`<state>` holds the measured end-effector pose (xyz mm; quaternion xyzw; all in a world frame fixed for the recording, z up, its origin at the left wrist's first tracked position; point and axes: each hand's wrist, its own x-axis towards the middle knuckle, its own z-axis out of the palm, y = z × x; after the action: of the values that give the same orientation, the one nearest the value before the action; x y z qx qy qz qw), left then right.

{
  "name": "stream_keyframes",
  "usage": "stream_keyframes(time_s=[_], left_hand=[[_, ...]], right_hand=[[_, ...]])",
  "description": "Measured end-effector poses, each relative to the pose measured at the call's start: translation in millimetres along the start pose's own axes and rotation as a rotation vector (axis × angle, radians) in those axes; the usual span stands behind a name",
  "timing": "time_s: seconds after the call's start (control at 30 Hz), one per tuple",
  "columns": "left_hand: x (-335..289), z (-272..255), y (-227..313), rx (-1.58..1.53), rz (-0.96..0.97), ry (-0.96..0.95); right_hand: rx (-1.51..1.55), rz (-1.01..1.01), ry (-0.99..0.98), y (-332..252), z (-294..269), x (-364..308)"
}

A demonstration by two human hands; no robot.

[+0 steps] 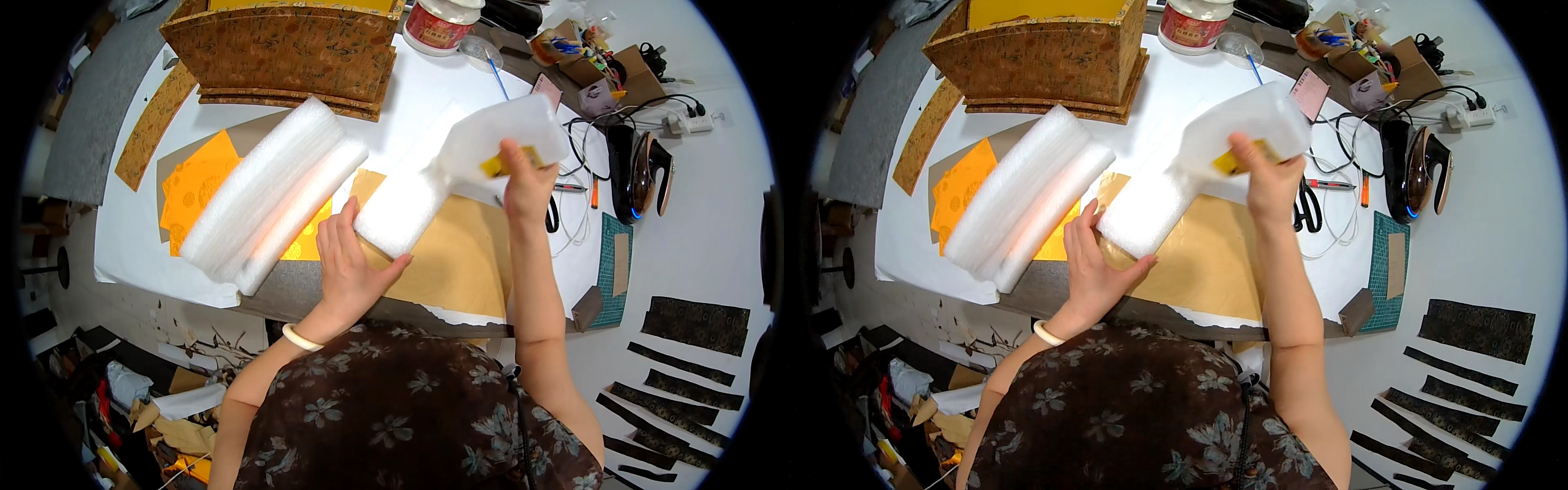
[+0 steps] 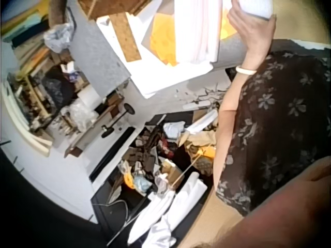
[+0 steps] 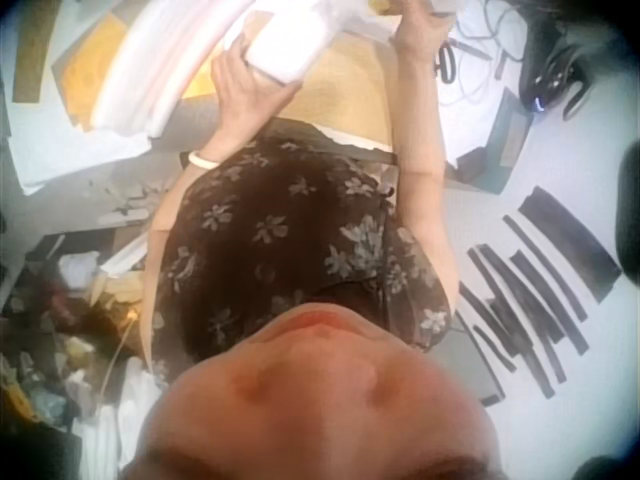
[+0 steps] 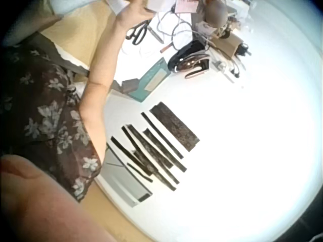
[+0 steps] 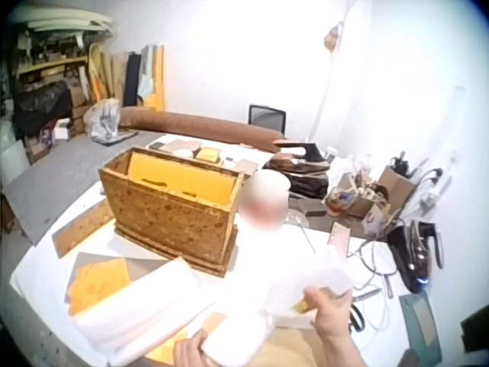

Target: The person applies liquid adhesive from a squeeze bottle onto a white foam sheet and then presses it onto another foam piece. They repeat this process, applying glue to the edges and pressing the sheets together to form a larger assembly.

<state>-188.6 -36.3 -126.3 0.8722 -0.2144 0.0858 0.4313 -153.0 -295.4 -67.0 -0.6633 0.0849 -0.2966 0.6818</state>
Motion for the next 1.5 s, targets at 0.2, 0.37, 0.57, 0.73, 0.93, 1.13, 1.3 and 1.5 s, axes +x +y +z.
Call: stream_keyframes(time_s=[0.2,0.37,0.57,0.73,0.93,1.13,1.3,1.5], left_hand=[[1.3,0.9,1.7,0.007,-0.029,-0.028],[-1.0,2.5,-0.6,0.02,-0.014,-0.011],[-1.2,3.1,-0.5,0.011,-0.015,-0.007],[-1.1,1.4,0.8,0.017,-0.023,-0.024],[-1.0,1.4,0.6,0.021,-0.031,-0.035],[-1.5,1.2,1.5,0.011,-0.048,-0.047],[-0.3,-1.0,4.1,0.005,-0.037,-0.043],[-0.6,-1.7,4.2,0.004,-0.025,-0.042]], right_hand=[[-0.035,-0.161,0.236,12.4,-19.5,59.0],[0.019,-0.015,0.138,6.2,-16.3,20.0],[0.091,0.07,-0.095,-11.4,7.4,-51.3],[0.049,0.06,0.035,1.6,-19.4,-13.1],[0.017,-0.061,0.185,13.7,-43.7,38.0],[-0.017,-0.138,0.227,17.8,-60.8,67.1],[-0.056,-0.116,0.241,12.2,-54.3,60.0],[-0.034,-0.106,0.218,18.2,-39.1,62.6]])
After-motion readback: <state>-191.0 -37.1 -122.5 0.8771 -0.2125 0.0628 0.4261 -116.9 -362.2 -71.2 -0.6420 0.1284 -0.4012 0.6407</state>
